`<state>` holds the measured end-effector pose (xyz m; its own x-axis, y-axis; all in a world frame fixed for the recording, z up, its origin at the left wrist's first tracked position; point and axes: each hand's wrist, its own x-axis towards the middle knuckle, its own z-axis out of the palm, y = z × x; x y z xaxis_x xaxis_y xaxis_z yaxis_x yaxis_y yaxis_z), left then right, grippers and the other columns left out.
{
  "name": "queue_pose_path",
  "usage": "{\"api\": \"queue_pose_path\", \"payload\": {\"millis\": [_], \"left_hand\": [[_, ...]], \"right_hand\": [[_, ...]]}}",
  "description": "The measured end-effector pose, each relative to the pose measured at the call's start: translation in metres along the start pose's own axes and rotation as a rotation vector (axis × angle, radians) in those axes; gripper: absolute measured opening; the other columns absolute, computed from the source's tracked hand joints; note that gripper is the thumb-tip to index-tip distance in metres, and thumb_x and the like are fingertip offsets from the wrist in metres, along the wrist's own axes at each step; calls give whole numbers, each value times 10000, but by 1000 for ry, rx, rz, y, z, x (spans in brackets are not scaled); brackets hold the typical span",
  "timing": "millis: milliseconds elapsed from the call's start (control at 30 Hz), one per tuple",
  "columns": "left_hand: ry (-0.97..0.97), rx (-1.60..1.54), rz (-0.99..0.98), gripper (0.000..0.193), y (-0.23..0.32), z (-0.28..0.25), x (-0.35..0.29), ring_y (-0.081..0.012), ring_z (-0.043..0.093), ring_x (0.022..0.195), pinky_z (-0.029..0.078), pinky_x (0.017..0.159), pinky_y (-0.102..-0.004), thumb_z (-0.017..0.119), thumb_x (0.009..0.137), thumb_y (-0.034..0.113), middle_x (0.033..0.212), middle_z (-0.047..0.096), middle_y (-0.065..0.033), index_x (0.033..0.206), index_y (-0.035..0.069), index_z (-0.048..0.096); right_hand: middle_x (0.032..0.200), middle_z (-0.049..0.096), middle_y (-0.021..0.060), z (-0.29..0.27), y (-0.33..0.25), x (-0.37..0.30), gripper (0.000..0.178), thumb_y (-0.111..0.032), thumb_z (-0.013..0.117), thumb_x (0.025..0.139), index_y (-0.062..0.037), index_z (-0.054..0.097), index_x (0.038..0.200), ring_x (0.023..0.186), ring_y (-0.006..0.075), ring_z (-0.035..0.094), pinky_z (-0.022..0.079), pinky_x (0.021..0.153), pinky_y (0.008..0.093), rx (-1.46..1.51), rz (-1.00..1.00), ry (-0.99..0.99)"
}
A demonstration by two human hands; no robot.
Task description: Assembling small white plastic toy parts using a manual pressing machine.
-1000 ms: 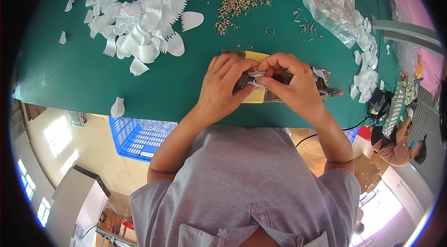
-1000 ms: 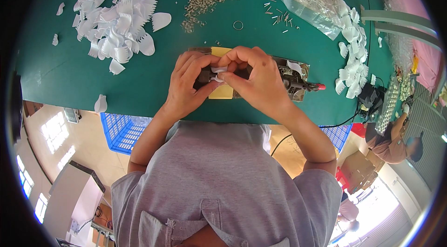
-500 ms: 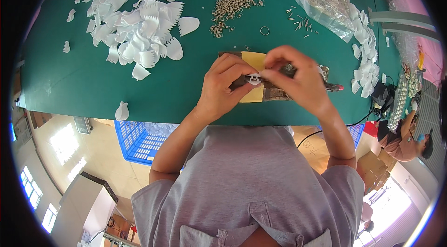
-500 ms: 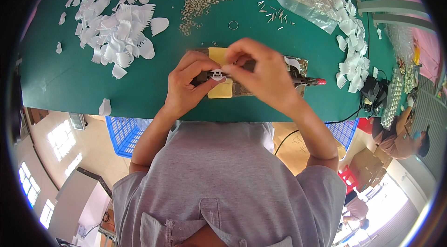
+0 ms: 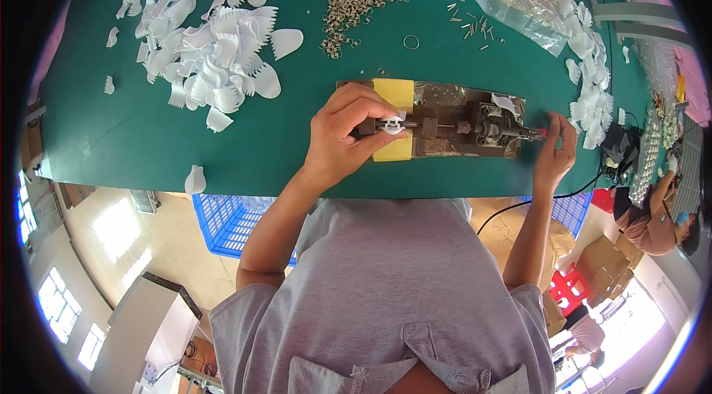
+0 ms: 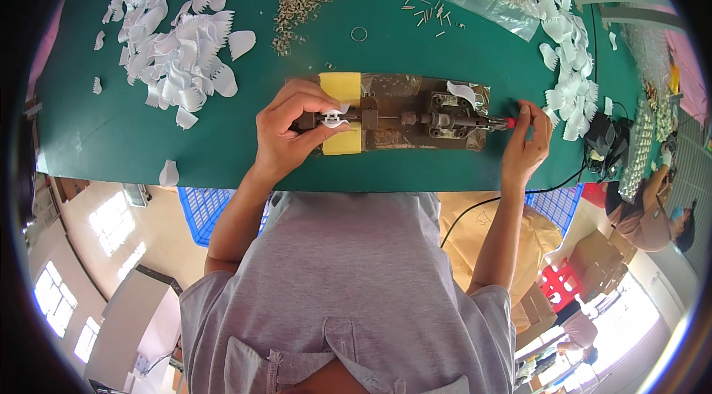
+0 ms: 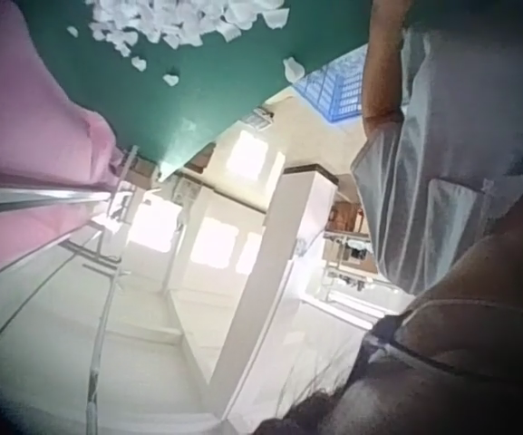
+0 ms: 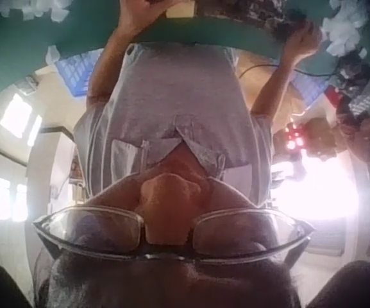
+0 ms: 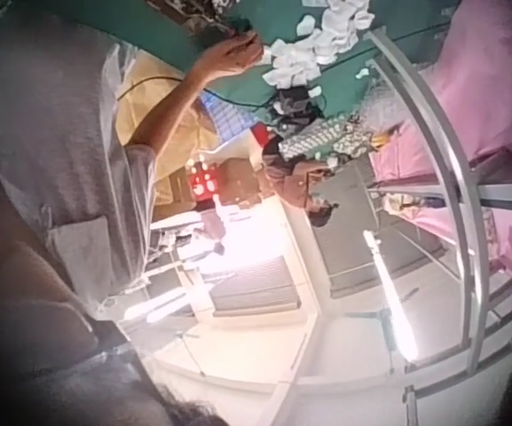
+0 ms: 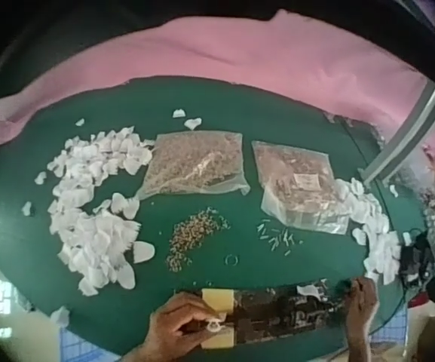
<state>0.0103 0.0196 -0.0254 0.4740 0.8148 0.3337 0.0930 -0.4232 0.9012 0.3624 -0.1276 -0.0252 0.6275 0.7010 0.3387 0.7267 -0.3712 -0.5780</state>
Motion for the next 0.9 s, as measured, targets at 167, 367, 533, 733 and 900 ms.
{"api": "queue_pose_path", "payload": {"millis": [167, 367, 533, 733, 900], "left_hand": [[11, -11, -12, 306, -1, 3, -1, -216, 653, 853, 504, 784, -331, 949, 713, 78, 910, 684, -55, 913, 54, 718], [6, -8, -17, 299, 1, 3, -1, -212, 654, 844, 499, 785, -331, 951, 718, 85, 899, 684, -54, 905, 52, 719], [19, 20, -6, 289, 2, 2, -1, -209, 660, 840, 498, 785, -328, 949, 718, 85, 888, 687, -48, 897, 54, 725], [19, -2, 18, 278, 0, 5, 2, -205, 664, 841, 503, 784, -326, 944, 719, 66, 899, 699, -51, 908, 56, 740], [26, 1, 9, 277, 0, 2, -2, -201, 666, 852, 511, 782, -323, 937, 722, 41, 906, 702, -52, 926, 52, 750]], "right_hand": [[958, 724, 90, -6, -6, 1, 171, -110, 619, 1058, 4, 746, 1056, 835, 184, 639, 513, 805, 341, -5, 31, -8], [770, 510, 8, -17, 12, 20, 306, -197, 587, 1101, -65, 611, 826, 710, 137, 468, 406, 692, 269, 561, 395, -73], [669, 257, -38, -27, -43, 48, 389, -273, 492, 1138, -116, 431, 787, 599, 98, 270, 284, 608, 252, 1572, 435, -202], [620, 347, -39, -48, -65, 42, 335, -99, 581, 1054, -70, 470, 740, 558, 67, 254, 215, 526, 280, 1332, 47, -305], [616, 377, -18, -40, -74, 35, 342, -65, 598, 1028, -39, 489, 705, 552, 80, 272, 212, 523, 286, 1084, -74, -217]]}}
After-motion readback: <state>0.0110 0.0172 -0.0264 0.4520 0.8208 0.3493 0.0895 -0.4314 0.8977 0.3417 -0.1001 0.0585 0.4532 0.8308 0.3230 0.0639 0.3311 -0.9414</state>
